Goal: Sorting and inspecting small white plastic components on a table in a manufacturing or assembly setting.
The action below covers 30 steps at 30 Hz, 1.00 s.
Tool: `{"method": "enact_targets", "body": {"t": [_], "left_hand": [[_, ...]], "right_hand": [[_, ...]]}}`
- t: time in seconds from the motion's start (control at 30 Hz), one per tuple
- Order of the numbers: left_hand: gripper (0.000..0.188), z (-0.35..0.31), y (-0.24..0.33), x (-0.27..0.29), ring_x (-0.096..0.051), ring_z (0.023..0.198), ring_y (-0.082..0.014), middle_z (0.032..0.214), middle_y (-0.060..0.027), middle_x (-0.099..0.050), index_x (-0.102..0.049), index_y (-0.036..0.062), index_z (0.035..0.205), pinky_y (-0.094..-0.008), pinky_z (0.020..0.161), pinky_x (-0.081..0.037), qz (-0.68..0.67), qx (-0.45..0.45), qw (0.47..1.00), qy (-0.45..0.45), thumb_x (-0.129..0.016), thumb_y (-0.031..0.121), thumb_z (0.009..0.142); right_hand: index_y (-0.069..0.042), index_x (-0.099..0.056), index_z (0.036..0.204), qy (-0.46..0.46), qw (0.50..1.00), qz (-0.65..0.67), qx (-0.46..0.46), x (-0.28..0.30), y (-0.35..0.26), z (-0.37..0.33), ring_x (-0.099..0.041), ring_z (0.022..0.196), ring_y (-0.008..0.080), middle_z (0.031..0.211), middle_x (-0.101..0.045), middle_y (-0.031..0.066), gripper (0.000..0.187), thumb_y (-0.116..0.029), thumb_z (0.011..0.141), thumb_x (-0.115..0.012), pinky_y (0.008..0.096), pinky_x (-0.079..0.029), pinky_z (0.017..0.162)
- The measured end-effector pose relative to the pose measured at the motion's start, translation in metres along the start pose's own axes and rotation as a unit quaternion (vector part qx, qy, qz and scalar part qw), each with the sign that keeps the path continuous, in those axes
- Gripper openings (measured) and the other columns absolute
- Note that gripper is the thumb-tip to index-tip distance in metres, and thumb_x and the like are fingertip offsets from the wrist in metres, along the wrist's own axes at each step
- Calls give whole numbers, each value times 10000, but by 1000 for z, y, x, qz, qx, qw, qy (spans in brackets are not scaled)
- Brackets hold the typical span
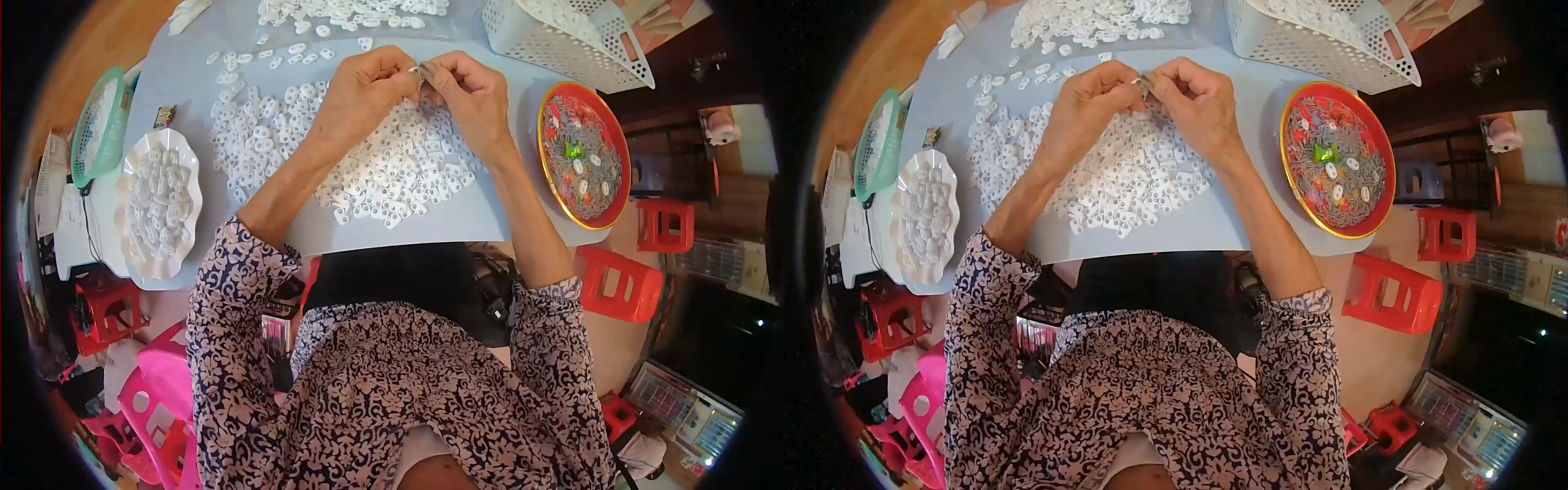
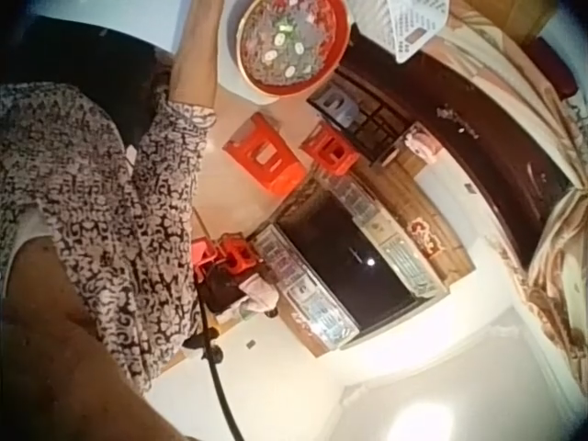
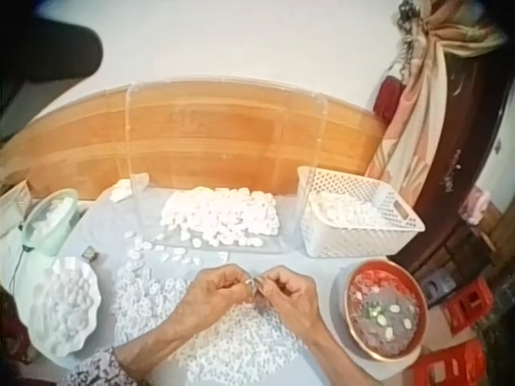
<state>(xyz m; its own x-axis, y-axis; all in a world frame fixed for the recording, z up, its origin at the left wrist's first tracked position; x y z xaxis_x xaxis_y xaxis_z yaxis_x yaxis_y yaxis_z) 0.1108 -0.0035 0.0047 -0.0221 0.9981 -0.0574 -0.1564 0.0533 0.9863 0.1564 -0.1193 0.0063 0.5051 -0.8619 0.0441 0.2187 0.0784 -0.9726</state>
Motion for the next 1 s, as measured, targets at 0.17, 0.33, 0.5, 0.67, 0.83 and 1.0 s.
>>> {"method": "enact_targets", "body": {"t": [0.17,0.33,0.5,0.67,0.83,1.0], "left_hand": [[97,0,4,2,-548,677,-58,696,-15,-619,-619,2,846,-209,627,-434,13,-13,999,29,-563,81,844],[123,0,3,4,-546,677,-66,708,-25,-627,-622,2,865,-215,631,-437,13,-8,1000,18,-550,102,860],[135,-1,4,2,-548,688,-78,737,-33,-638,-621,2,879,-218,656,-442,28,-7,1000,11,-531,103,875],[133,-4,-1,0,-545,691,-75,740,-35,-641,-625,3,876,-219,653,-440,24,-7,1000,20,-536,102,873],[155,2,4,0,-539,693,-73,721,-29,-633,-631,0,868,-214,650,-434,26,0,1000,-3,-531,118,876],[172,5,31,27,-503,611,-88,665,-57,-601,-618,6,856,-251,574,-430,237,-80,968,28,-511,139,871]], "right_hand": [[6,-646,810,17,999,-31,12,0,-9,1,-510,585,43,656,-605,-2,172,-144,886,-610,175,-408,535],[12,-646,818,17,1000,10,4,0,-12,-1,-505,589,44,656,-596,-2,169,-136,888,-602,182,-412,538],[16,-651,836,11,1000,-3,11,1,-7,0,-504,594,45,663,-595,0,157,-126,884,-607,188,-419,540],[14,-653,841,21,1000,-21,10,1,-6,-1,-499,589,42,664,-594,-6,131,-110,870,-625,185,-409,531],[6,-651,849,24,999,20,16,1,-5,0,-506,587,41,680,-607,0,122,-111,872,-626,181,-414,530],[9,-644,878,47,998,44,-24,3,-5,-2,-541,607,50,719,-637,26,118,-107,868,-628,181,-451,562]]}}
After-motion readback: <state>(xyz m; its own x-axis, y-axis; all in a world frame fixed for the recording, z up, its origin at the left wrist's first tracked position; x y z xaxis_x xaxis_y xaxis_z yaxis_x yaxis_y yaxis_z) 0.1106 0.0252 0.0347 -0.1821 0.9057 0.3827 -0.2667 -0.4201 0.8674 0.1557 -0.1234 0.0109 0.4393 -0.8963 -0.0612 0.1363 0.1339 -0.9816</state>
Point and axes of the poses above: each hand's wrist, its own z-axis towards the middle knuckle, its own x-axis out of the back of the hand, y = z × x, the point moved 9 cm from there along z, towards the middle knuckle
